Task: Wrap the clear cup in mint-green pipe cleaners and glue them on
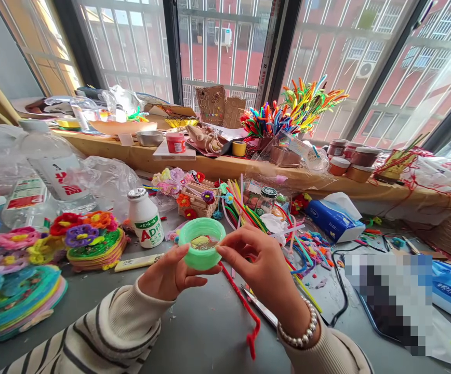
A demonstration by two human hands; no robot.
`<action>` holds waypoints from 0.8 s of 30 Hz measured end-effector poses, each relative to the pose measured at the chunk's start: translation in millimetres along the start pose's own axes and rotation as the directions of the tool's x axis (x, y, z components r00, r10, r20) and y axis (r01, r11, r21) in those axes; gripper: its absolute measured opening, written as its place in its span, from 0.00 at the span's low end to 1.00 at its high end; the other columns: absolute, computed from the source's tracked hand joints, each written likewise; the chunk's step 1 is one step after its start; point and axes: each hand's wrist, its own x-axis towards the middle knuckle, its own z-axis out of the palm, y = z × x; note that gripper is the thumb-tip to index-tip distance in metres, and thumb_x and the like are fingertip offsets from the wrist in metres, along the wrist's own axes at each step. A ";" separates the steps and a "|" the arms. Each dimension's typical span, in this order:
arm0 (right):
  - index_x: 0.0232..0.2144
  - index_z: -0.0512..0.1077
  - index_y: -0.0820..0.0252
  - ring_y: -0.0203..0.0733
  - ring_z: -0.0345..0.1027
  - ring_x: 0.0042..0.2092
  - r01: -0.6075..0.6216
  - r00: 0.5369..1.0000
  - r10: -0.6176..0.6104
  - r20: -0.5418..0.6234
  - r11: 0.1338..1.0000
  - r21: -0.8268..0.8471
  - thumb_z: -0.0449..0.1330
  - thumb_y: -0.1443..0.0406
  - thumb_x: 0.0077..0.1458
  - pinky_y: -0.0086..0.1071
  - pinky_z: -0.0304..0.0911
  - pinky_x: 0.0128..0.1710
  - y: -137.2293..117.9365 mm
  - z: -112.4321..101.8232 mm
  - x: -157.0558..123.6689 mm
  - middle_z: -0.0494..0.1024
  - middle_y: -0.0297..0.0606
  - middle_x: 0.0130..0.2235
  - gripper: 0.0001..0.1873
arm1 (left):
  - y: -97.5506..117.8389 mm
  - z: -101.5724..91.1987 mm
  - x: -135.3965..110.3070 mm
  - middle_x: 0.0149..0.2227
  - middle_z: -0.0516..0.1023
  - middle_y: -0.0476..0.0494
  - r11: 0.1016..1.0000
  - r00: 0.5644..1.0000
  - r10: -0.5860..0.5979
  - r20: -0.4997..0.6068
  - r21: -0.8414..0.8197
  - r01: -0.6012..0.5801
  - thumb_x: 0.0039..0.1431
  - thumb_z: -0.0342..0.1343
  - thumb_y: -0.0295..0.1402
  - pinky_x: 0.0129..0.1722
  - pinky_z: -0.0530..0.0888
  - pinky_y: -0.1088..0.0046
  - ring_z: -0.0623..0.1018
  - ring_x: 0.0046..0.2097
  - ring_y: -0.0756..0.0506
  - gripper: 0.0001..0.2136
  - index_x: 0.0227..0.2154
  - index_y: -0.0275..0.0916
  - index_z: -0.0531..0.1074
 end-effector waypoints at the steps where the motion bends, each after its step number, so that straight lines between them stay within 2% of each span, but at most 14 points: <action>1: 0.24 0.71 0.60 0.36 0.66 0.30 0.005 1.000 -0.005 0.004 1.000 -0.004 0.57 0.59 0.48 0.28 0.63 0.28 0.0 -0.5 0.0 0.72 0.36 0.27 0.10 | -0.3 -0.8 0.4 0.41 0.76 0.38 1.000 1.000 0.006 0.007 0.009 -0.006 0.50 0.54 0.38 0.33 0.74 0.74 0.76 0.42 0.39 0.19 0.44 0.34 0.64; 10: 0.25 0.71 0.60 0.35 0.64 0.30 0.025 0.997 -0.026 0.079 1.000 0.004 0.58 0.60 0.48 0.28 0.62 0.28 -3.8 -8.0 -0.2 0.72 0.36 0.27 0.08 | -0.5 2.4 -1.8 0.41 0.76 0.38 0.994 0.997 0.070 0.024 0.085 -0.072 0.50 0.54 0.38 0.30 0.74 0.75 0.77 0.40 0.40 0.22 0.48 0.37 0.61; 18: 0.29 0.70 0.59 0.34 0.60 0.30 0.109 0.978 -0.111 0.179 0.994 0.022 0.61 0.62 0.46 0.28 0.60 0.29 -2.9 -20.3 -0.3 0.69 0.35 0.30 0.07 | -2.4 5.0 -1.6 0.38 0.77 0.38 0.993 0.995 0.087 0.041 0.081 -0.090 0.48 0.56 0.37 0.28 0.75 0.76 0.78 0.37 0.39 0.21 0.44 0.36 0.63; 21: 0.32 0.69 0.57 0.37 0.61 0.36 0.173 0.970 -0.167 0.177 0.985 -0.022 0.62 0.62 0.44 0.31 0.61 0.36 0.2 -24.1 1.2 0.68 0.36 0.34 0.11 | -3.8 4.3 -0.6 0.37 0.78 0.38 0.992 0.995 0.086 0.053 0.085 -0.090 0.46 0.57 0.37 0.26 0.75 0.75 0.78 0.35 0.39 0.22 0.45 0.35 0.62; 24: 0.35 0.68 0.55 0.41 0.61 0.44 0.190 0.965 -0.183 0.189 0.982 -0.020 0.64 0.60 0.41 0.34 0.59 0.44 3.8 -27.2 2.4 0.67 0.38 0.39 0.15 | -4.4 4.2 0.3 0.40 0.76 0.37 0.993 0.991 0.078 0.107 0.080 -0.087 0.45 0.58 0.37 0.24 0.75 0.76 0.78 0.34 0.39 0.23 0.44 0.36 0.63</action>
